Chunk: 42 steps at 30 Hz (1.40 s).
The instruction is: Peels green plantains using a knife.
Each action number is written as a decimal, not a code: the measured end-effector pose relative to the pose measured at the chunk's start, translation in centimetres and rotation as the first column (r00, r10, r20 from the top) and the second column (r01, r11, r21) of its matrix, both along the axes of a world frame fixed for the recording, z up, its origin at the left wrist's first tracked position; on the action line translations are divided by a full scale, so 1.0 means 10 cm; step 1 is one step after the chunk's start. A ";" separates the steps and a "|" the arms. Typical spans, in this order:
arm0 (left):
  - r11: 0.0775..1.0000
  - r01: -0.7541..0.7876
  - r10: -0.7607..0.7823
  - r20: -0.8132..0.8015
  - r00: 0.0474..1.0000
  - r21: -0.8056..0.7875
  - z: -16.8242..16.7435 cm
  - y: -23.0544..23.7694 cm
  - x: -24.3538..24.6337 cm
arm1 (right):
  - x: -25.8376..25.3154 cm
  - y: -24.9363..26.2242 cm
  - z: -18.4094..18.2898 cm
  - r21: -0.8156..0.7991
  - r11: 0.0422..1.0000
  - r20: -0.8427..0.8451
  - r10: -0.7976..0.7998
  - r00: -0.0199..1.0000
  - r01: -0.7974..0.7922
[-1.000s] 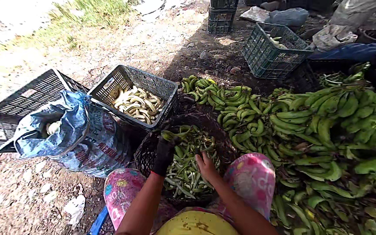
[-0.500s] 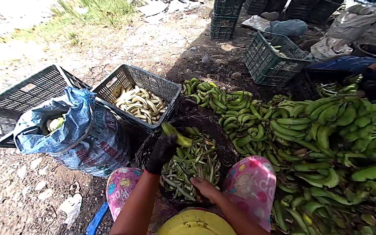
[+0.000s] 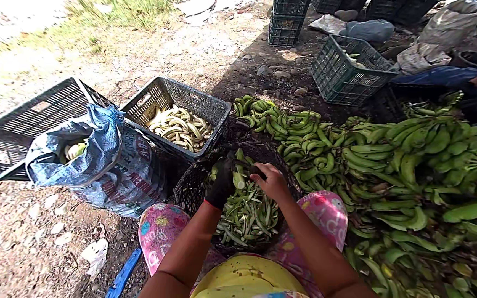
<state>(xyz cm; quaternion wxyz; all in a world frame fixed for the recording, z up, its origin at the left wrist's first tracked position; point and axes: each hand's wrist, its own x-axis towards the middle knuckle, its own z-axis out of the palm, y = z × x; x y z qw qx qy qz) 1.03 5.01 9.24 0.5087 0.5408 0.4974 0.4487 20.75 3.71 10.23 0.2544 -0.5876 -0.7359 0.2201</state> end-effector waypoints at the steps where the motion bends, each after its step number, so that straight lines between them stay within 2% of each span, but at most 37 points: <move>1: 0.998 0.025 -0.019 0.104 0.994 -0.056 -0.01 -0.05 0.04 | 0.01 0.11 0.02 -0.005 0.998 0.039 -0.064 0.997 0.065; 4: 0.979 0.138 -0.067 0.402 0.913 -0.152 -0.05 -0.27 0.07 | 0.05 0.33 0.16 -0.159 0.960 0.012 -0.233 0.972 0.232; 7: 0.975 0.155 -0.001 0.697 0.717 -0.158 -0.12 -0.24 -0.05 | 0.01 0.29 0.24 -0.197 0.965 -0.073 -0.188 0.979 0.171; 8: 0.990 0.087 0.013 0.699 0.715 -0.107 -0.15 -0.21 -0.12 | -0.05 0.19 0.21 -0.197 0.973 -0.064 -0.134 0.989 0.119; 9: 0.997 -0.049 0.077 0.622 0.780 -0.062 -0.14 -0.17 -0.19 | -0.11 0.06 0.16 -0.188 0.980 -0.052 -0.069 0.996 0.059; 10: 0.977 -0.213 0.192 0.459 0.867 -0.008 -0.12 -0.14 -0.24 | -0.19 -0.09 0.09 -0.154 0.988 -0.047 -0.016 0.999 0.008; 11: 0.942 -0.331 0.296 0.323 0.899 0.059 -0.08 -0.09 -0.27 | -0.26 -0.26 0.02 -0.092 0.996 -0.050 0.016 0.999 -0.021; 13: 0.891 -0.424 0.405 0.140 0.904 0.160 0.04 0.01 -0.30 | -0.36 -0.50 -0.06 0.066 0.998 -0.060 0.023 0.998 -0.019; 14: 0.890 -0.420 0.409 0.098 0.907 0.175 0.09 0.04 -0.29 | -0.38 -0.54 -0.07 0.126 0.992 -0.051 0.009 0.999 -0.002; 16: 0.928 -0.343 0.328 0.114 0.938 0.148 0.14 0.00 -0.22 | -0.32 -0.43 -0.01 0.178 0.984 -0.012 -0.024 1.000 0.026; 18: 0.985 -0.146 0.125 0.202 0.972 0.094 0.10 -0.09 -0.14 | -0.20 -0.17 0.08 0.192 0.979 0.003 -0.065 0.998 0.063; 20: 0.994 0.090 -0.102 0.250 0.963 0.061 0.02 -0.17 -0.12 | -0.11 0.05 0.20 0.142 0.979 0.000 -0.148 0.989 0.146; 22: 0.982 0.173 -0.184 0.192 0.964 0.072 -0.01 -0.26 -0.14 | -0.06 0.19 0.36 0.024 0.979 0.025 -0.203 0.979 0.203; 23: 0.991 0.116 -0.127 0.239 0.963 0.061 -0.05 -0.26 -0.14 | -0.07 0.21 0.39 -0.004 0.979 0.032 -0.201 0.979 0.202; 25: 0.987 -0.160 0.146 0.345 0.927 0.012 -0.08 -0.20 -0.12 | -0.17 0.10 0.33 -0.028 0.990 0.038 -0.137 0.990 0.138; 26: 0.944 -0.329 0.310 0.304 0.901 0.012 -0.06 -0.17 -0.13 | -0.25 -0.02 0.23 -0.028 0.996 0.043 -0.088 0.995 0.089; 28: 0.823 -0.564 0.533 0.256 0.807 0.067 -0.01 -0.06 -0.16 | -0.43 -0.30 0.01 0.058 0.997 0.046 -0.051 0.998 0.048; 30: 0.738 -0.668 0.619 0.297 0.727 0.098 0.07 0.02 -0.15 | -0.55 -0.48 -0.08 0.175 0.981 0.021 -0.088 0.996 0.083; 31: 0.750 -0.655 0.600 0.324 0.732 0.092 0.11 0.03 -0.13 | -0.57 -0.49 -0.08 0.205 0.973 0.010 -0.107 0.994 0.103; 33: 0.875 -0.477 0.427 0.332 0.841 0.082 0.15 -0.04 -0.12 | -0.48 -0.34 0.03 0.185 0.976 0.006 -0.120 0.993 0.116; 35: 0.990 -0.124 0.108 0.213 0.971 0.063 0.18 -0.15 -0.18 | -0.32 -0.09 0.23 0.083 0.988 -0.001 -0.127 0.992 0.126; 37: 0.988 0.154 -0.154 0.078 0.985 0.002 0.20 -0.20 -0.22 | -0.19 0.13 0.41 -0.032 0.987 0.057 -0.152 0.987 0.154; 38: 0.985 0.169 -0.167 0.056 0.984 -0.038 0.17 -0.21 -0.22 | -0.15 0.19 0.45 -0.062 0.986 0.085 -0.150 0.985 0.155; 39: 0.994 0.090 -0.086 0.066 0.994 -0.061 0.12 -0.20 -0.21 | -0.14 0.20 0.45 -0.074 0.988 0.083 -0.133 0.988 0.139; 40: 0.997 -0.049 0.055 0.093 0.994 -0.066 0.05 -0.18 -0.19 | -0.16 0.17 0.41 -0.068 0.992 0.059 -0.105 0.993 0.109; 42: 0.946 -0.316 0.324 0.256 0.911 -0.074 -0.04 -0.09 -0.16 | -0.26 -0.03 0.23 -0.062 0.997 0.030 -0.040 0.999 0.042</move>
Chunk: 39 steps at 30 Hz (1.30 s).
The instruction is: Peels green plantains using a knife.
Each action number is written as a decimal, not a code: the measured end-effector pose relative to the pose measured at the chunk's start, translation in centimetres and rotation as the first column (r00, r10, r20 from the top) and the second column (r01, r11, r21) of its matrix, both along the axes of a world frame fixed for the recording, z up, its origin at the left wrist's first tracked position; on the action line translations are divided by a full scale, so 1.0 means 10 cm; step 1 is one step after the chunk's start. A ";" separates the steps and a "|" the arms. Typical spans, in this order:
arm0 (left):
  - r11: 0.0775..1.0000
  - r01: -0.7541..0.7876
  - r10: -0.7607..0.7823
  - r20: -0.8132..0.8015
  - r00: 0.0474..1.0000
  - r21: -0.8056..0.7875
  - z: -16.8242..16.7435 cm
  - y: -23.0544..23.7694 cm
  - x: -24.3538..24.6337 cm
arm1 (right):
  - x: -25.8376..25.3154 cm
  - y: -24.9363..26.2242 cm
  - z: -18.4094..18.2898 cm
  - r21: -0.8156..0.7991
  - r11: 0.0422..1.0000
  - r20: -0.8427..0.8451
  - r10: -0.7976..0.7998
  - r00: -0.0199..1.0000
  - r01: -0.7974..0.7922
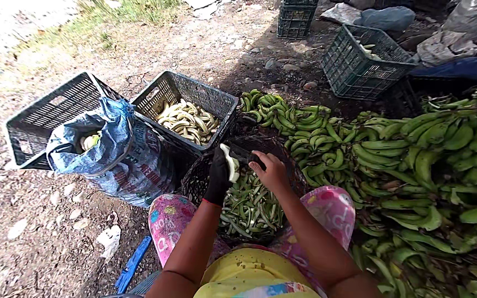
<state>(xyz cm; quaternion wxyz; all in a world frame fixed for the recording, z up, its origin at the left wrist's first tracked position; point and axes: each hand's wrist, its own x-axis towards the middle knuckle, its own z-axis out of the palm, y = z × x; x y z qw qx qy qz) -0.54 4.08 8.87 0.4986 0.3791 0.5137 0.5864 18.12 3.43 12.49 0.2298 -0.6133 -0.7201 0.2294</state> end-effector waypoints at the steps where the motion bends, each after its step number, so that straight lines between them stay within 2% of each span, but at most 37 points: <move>1: 0.994 -0.107 0.101 0.156 0.983 0.031 0.01 0.04 0.02 | -0.07 -0.14 -0.13 0.050 0.999 0.007 0.016 1.000 -0.016; 3: 0.964 -0.257 0.198 0.472 0.859 0.063 0.14 0.10 0.10 | -0.20 -0.38 -0.35 0.252 0.968 -0.006 -0.002 1.000 0.003; 4: 0.963 -0.260 0.178 0.568 0.803 0.065 0.19 0.11 0.11 | -0.23 -0.44 -0.39 0.323 0.946 -0.015 -0.021 1.000 0.025; 6: 0.985 -0.100 -0.002 0.593 0.805 0.139 0.12 0.08 0.07 | -0.23 -0.39 -0.33 0.348 0.936 -0.014 -0.048 0.999 0.050; 9: 0.941 0.241 -0.304 0.287 0.908 0.236 0.10 0.01 -0.04 | -0.07 -0.15 -0.08 0.183 0.983 -0.019 -0.016 1.000 0.019; 10: 0.936 0.287 -0.332 0.230 0.915 0.206 0.15 -0.01 -0.07 | -0.02 -0.09 -0.05 0.178 0.984 0.000 0.004 1.000 -0.004; 12: 0.955 0.275 -0.291 0.161 0.943 0.114 0.22 -0.03 -0.10 | 0.02 -0.02 -0.08 0.263 0.964 0.056 0.028 0.998 -0.042; 14: 0.952 0.294 -0.297 0.019 0.955 0.086 0.21 -0.07 -0.15 | 0.03 0.01 -0.08 0.272 0.961 0.067 0.037 0.997 -0.053; 15: 0.936 0.342 -0.334 -0.095 0.938 0.085 0.21 -0.10 -0.18 | 0.03 0.05 -0.03 0.223 0.974 0.046 0.033 0.998 -0.042; 17: 0.894 0.441 -0.408 -0.265 0.874 0.080 0.25 -0.18 -0.19 | 0.06 0.19 0.17 0.006 1.000 -0.018 0.017 1.000 -0.017; 19: 0.880 0.468 -0.430 -0.283 0.857 0.079 0.21 -0.22 -0.20 | 0.09 0.31 0.29 -0.151 0.988 -0.020 0.011 1.000 -0.014; 20: 0.915 0.395 -0.371 -0.211 0.905 0.086 0.16 -0.20 -0.19 | 0.08 0.32 0.30 -0.168 0.986 -0.023 0.018 1.000 -0.022; 22: 0.980 0.183 -0.190 0.095 0.977 0.077 0.11 -0.12 -0.16 | 0.00 0.23 0.21 -0.128 0.990 -0.071 0.057 0.996 -0.066; 24: 0.995 0.072 -0.094 0.417 0.904 0.068 0.06 -0.02 -0.18 | -0.13 0.01 -0.05 0.038 0.993 -0.070 0.114 0.991 -0.111; 26: 0.996 0.081 -0.082 0.641 0.763 0.031 0.04 0.04 -0.20 | -0.26 -0.24 -0.30 0.304 0.945 -0.007 0.127 0.992 -0.118; 28: 0.994 0.099 -0.031 0.760 0.650 -0.044 0.08 0.08 -0.17 | -0.32 -0.39 -0.41 0.440 0.895 0.019 0.078 0.997 -0.079; 29: 0.993 0.097 -0.015 0.762 0.647 -0.063 0.09 0.08 -0.15 | -0.32 -0.42 -0.42 0.452 0.890 0.019 0.056 0.998 -0.058; 30: 0.993 0.106 -0.028 0.751 0.660 -0.057 0.09 0.08 -0.13 | -0.31 -0.41 -0.40 0.433 0.900 0.021 0.042 0.999 -0.046; 32: 0.986 0.164 -0.147 0.704 0.695 0.045 0.04 0.08 -0.11 | -0.26 -0.34 -0.31 0.312 0.949 0.009 0.045 0.999 -0.045; 34: 0.973 0.197 -0.230 0.495 0.838 0.118 0.02 0.06 -0.12 | -0.19 -0.24 -0.23 0.220 0.975 -0.006 0.038 0.999 -0.036; 36: 0.977 0.186 -0.210 0.332 0.920 0.103 0.09 0.00 -0.10 | -0.15 -0.19 -0.21 0.260 0.965 0.038 0.024 0.999 -0.033; 39: 0.978 0.185 -0.200 0.180 0.963 0.098 0.13 -0.08 -0.10 | -0.14 -0.12 -0.17 0.246 0.969 0.020 0.021 1.000 -0.025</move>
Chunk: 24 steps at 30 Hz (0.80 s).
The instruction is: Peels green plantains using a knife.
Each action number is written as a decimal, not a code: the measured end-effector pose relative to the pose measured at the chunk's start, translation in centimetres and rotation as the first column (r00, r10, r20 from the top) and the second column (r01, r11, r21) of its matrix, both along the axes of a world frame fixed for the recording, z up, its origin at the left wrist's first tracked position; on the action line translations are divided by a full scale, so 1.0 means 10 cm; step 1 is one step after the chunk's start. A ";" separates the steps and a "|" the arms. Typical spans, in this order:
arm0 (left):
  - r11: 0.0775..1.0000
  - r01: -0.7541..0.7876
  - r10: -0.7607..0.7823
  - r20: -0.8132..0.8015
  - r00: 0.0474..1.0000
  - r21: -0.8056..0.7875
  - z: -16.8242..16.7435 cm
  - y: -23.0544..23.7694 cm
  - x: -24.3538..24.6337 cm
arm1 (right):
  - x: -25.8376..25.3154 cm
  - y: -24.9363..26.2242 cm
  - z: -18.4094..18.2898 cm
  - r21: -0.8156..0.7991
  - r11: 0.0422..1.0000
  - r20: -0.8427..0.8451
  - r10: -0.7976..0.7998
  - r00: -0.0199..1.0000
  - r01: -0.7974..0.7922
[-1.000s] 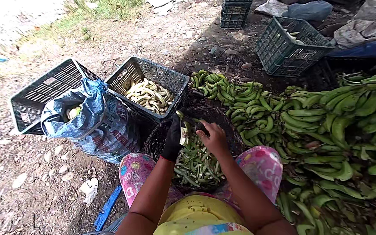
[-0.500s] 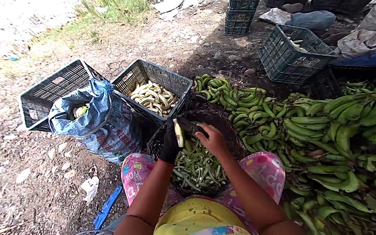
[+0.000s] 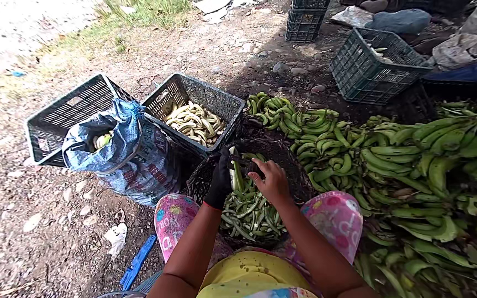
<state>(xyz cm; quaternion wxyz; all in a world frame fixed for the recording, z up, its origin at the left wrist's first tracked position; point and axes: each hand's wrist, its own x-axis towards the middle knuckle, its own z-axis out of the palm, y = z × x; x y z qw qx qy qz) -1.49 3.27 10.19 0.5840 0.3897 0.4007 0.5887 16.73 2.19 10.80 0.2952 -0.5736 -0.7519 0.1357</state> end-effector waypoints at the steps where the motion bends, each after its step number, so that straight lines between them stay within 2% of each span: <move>1: 0.999 0.018 -0.016 -0.044 0.999 0.038 0.01 -0.03 0.01 | 0.01 0.06 0.07 -0.081 0.997 -0.048 -0.002 0.999 -0.002; 4: 0.995 0.054 -0.051 -0.033 0.998 0.085 -0.04 -0.09 0.02 | 0.04 0.27 0.36 -0.384 0.923 -0.163 -0.026 0.986 -0.039; 7: 0.989 0.089 -0.095 0.045 0.994 0.121 -0.13 -0.09 -0.11 | -0.04 0.30 0.41 -0.388 0.922 -0.132 -0.033 0.991 -0.021; 10: 0.959 0.253 -0.256 0.009 0.967 0.124 -0.17 -0.14 -0.25 | -0.02 0.31 0.33 -0.382 0.922 -0.137 -0.114 0.984 0.054; 11: 0.948 0.305 -0.311 0.050 0.949 0.092 -0.13 -0.14 -0.24 | 0.02 0.32 0.28 -0.375 0.924 -0.136 -0.139 0.981 0.079; 12: 0.939 0.339 -0.343 0.127 0.931 0.048 -0.11 -0.13 -0.23 | 0.05 0.31 0.23 -0.352 0.933 -0.137 -0.131 0.982 0.076; 14: 0.938 0.344 -0.317 0.299 0.900 -0.041 -0.13 -0.08 -0.22 | 0.07 0.23 0.09 -0.290 0.957 -0.126 -0.006 0.992 -0.031; 17: 0.948 0.295 -0.235 0.365 0.901 -0.117 -0.23 -0.04 -0.31 | 0.07 -0.01 -0.24 -0.044 0.969 -0.011 0.244 0.970 -0.244; 19: 0.930 0.321 -0.200 0.486 0.851 -0.178 -0.20 0.01 -0.31 | 0.08 -0.14 -0.32 0.107 0.952 0.052 0.283 0.958 -0.287; 21: 0.927 0.315 -0.199 0.445 0.873 -0.203 -0.15 0.00 -0.28 | 0.08 -0.20 -0.29 0.120 0.960 0.084 0.245 0.966 -0.254; 24: 0.981 0.183 -0.171 0.155 0.973 -0.065 -0.15 -0.09 -0.21 | 0.02 -0.09 -0.20 0.004 0.990 0.042 0.139 0.989 -0.139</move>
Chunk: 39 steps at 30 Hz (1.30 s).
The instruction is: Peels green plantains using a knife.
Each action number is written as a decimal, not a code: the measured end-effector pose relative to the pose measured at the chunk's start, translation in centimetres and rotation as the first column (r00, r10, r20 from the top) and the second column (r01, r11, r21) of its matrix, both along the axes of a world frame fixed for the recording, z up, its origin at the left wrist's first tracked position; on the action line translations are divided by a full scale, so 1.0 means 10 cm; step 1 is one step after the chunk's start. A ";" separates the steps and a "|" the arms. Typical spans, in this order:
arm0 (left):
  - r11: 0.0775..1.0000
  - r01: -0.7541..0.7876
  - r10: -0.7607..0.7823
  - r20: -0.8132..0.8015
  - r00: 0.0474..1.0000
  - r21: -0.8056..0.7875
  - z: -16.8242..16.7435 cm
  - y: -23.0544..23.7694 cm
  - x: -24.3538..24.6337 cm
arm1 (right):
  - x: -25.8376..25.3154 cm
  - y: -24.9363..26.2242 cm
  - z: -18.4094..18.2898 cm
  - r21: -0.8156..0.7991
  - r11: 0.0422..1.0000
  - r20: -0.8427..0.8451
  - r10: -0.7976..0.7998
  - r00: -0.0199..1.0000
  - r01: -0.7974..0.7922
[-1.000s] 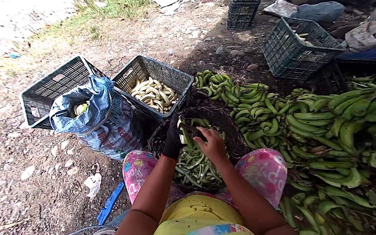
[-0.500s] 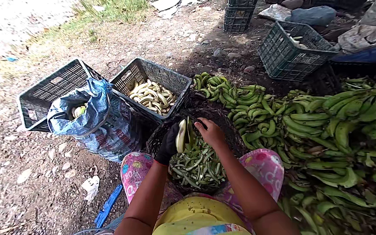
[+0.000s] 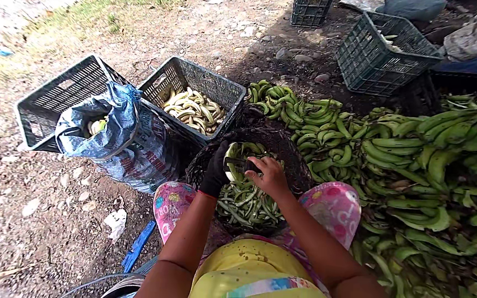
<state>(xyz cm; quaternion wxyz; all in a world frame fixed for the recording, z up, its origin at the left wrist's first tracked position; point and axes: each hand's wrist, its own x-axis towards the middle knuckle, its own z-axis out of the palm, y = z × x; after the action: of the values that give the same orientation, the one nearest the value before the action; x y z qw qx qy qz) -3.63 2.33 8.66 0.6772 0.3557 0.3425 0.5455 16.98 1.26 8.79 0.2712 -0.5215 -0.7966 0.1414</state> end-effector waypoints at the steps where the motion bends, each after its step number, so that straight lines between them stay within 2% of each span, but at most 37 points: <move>1: 0.998 -0.026 0.028 -0.036 0.999 0.060 0.01 -0.01 0.05 | -0.03 0.07 0.05 -0.057 0.997 -0.044 -0.054 0.998 0.052; 4: 0.989 -0.071 0.076 -0.030 0.997 0.128 -0.01 -0.05 0.14 | -0.06 0.31 0.25 -0.313 0.932 -0.153 -0.240 0.959 0.184; 6: 0.991 -0.043 0.038 0.040 0.998 0.125 0.03 -0.07 0.09 | -0.03 0.37 0.29 -0.354 0.917 -0.210 -0.267 0.941 0.181; 7: 0.995 -0.030 0.020 0.105 0.994 0.095 0.04 -0.05 0.05 | 0.00 0.35 0.28 -0.335 0.934 -0.241 -0.216 0.946 0.128; 9: 1.000 0.022 -0.024 0.182 0.983 0.016 0.00 0.00 -0.07 | 0.06 0.22 0.18 -0.259 0.965 -0.233 -0.013 0.972 -0.049; 11: 0.995 0.066 -0.047 0.222 0.974 -0.081 -0.02 0.03 -0.17 | 0.09 0.06 0.04 -0.107 0.975 -0.126 0.179 0.976 -0.193; 12: 0.989 0.066 -0.036 0.217 0.976 -0.134 0.01 0.04 -0.18 | 0.10 0.00 0.00 -0.048 0.973 -0.064 0.224 0.973 -0.227; 14: 0.986 -0.043 0.047 0.025 0.999 -0.164 0.06 0.02 -0.12 | 0.10 -0.05 -0.01 -0.034 0.976 0.003 0.217 0.976 -0.217; 15: 0.989 -0.101 0.088 -0.130 0.988 -0.104 0.02 0.00 -0.08 | 0.10 -0.04 0.01 -0.071 0.981 0.011 0.180 0.984 -0.179; 17: 0.986 -0.132 0.162 -0.414 0.895 0.101 -0.07 -0.02 -0.02 | 0.09 0.07 0.04 -0.129 0.990 -0.019 0.058 0.998 -0.060; 18: 0.984 -0.129 0.167 -0.413 0.895 0.119 -0.06 -0.01 0.03 | 0.09 0.13 0.05 -0.130 0.992 -0.068 -0.011 0.998 0.003; 21: 0.992 -0.089 0.102 -0.152 0.983 0.089 -0.04 0.00 0.15 | 0.09 0.28 0.15 -0.070 0.986 -0.225 -0.164 0.961 0.152; 22: 0.992 -0.062 0.079 -0.153 0.985 0.114 -0.05 0.00 0.13 | 0.11 0.32 0.19 -0.036 0.981 -0.281 -0.195 0.940 0.192; 24: 0.980 -0.076 0.135 -0.337 0.932 0.183 -0.10 0.01 0.02 | 0.21 0.35 0.30 0.006 0.970 -0.353 -0.225 0.908 0.243; 26: 0.968 -0.139 0.230 -0.529 0.817 0.207 -0.16 0.02 -0.09 | 0.37 0.38 0.37 0.075 0.963 -0.344 -0.217 0.914 0.257; 28: 0.967 -0.172 0.251 -0.576 0.778 0.188 -0.20 0.01 -0.18 | 0.55 0.39 0.39 0.122 0.959 -0.310 -0.209 0.928 0.257; 30: 0.981 -0.180 0.190 -0.489 0.851 0.069 -0.22 -0.03 -0.20 | 0.74 0.40 0.30 0.110 0.960 -0.298 -0.215 0.930 0.257; 32: 0.987 -0.066 0.000 -0.409 0.913 -0.149 -0.29 -0.13 -0.21 | 0.92 0.35 0.14 -0.032 0.964 -0.304 -0.260 0.916 0.263; 33: 0.966 0.013 -0.118 -0.398 0.910 -0.258 -0.36 -0.21 -0.21 | 1.00 0.31 0.04 -0.132 0.954 -0.311 -0.299 0.902 0.271; 35: 0.891 0.146 -0.343 -0.425 0.838 -0.430 -0.46 -0.34 -0.21 | 1.14 0.25 -0.20 -0.287 0.915 -0.321 -0.370 0.872 0.282; 37: 0.804 0.256 -0.527 -0.447 0.723 -0.536 -0.42 -0.36 -0.29 | 1.23 0.19 -0.38 -0.361 0.883 -0.322 -0.421 0.848 0.301; 39: 0.783 0.278 -0.581 -0.495 0.646 -0.556 -0.26 -0.21 -0.47 | 1.27 0.16 -0.41 -0.409 0.852 -0.316 -0.467 0.826 0.325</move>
<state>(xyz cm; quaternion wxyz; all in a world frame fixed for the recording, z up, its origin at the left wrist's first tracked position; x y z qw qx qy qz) -8.31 0.20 6.06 0.6902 0.4339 0.5673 0.1168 29.70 2.87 4.66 0.3597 -0.6754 -0.5586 0.3200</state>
